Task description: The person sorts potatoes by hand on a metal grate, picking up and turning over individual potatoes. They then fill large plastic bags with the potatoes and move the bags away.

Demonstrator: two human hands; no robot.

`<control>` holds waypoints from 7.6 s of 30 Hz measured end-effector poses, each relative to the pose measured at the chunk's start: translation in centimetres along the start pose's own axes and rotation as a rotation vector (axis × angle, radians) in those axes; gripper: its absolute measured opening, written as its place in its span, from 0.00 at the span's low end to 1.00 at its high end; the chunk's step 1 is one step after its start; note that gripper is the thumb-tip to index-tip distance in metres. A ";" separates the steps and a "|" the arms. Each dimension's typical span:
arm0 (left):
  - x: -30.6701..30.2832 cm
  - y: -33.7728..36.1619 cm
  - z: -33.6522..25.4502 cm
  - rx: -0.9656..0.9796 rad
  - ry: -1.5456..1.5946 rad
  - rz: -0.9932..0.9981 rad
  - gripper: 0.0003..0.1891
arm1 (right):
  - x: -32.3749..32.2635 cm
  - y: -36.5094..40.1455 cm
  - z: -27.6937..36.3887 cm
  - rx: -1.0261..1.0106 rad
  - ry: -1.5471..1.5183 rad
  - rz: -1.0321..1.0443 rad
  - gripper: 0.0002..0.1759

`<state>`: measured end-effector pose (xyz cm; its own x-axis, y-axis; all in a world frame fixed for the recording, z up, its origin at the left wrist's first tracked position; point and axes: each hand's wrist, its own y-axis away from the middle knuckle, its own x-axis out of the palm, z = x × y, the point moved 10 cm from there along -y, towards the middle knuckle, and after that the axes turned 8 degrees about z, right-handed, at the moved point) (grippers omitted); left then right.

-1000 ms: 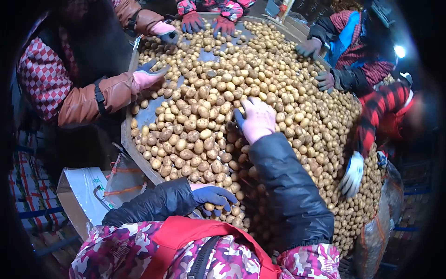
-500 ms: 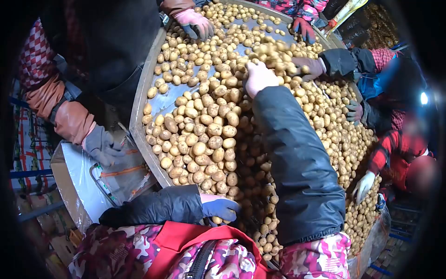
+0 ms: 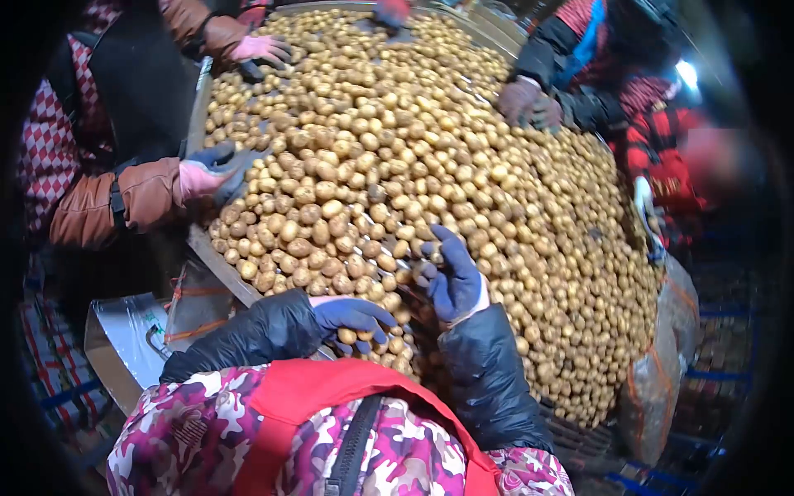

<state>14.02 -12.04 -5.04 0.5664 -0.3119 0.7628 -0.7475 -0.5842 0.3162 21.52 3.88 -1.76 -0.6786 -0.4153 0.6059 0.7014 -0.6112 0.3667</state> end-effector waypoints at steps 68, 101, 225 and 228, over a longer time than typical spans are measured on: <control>-1.9 -0.7 2.1 0.053 0.057 -0.044 0.31 | 3.8 3.2 3.2 -0.539 0.973 0.064 0.07; 5.4 -0.9 1.8 0.041 0.343 0.049 0.21 | 11.3 10.4 -1.5 -0.493 1.939 0.127 0.32; -1.1 0.8 -0.2 -0.096 -0.043 0.017 0.23 | -2.9 3.4 -1.8 -0.024 1.731 -0.299 0.49; -0.9 0.9 1.1 -0.172 0.046 0.040 0.24 | -0.4 -1.1 -0.2 -0.021 1.659 -0.283 0.51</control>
<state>13.16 -13.10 -6.07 0.5217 -0.2957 0.8002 -0.8197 -0.4338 0.3741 21.02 4.62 -2.54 -0.2642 -0.5013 -0.8239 0.5322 -0.7883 0.3090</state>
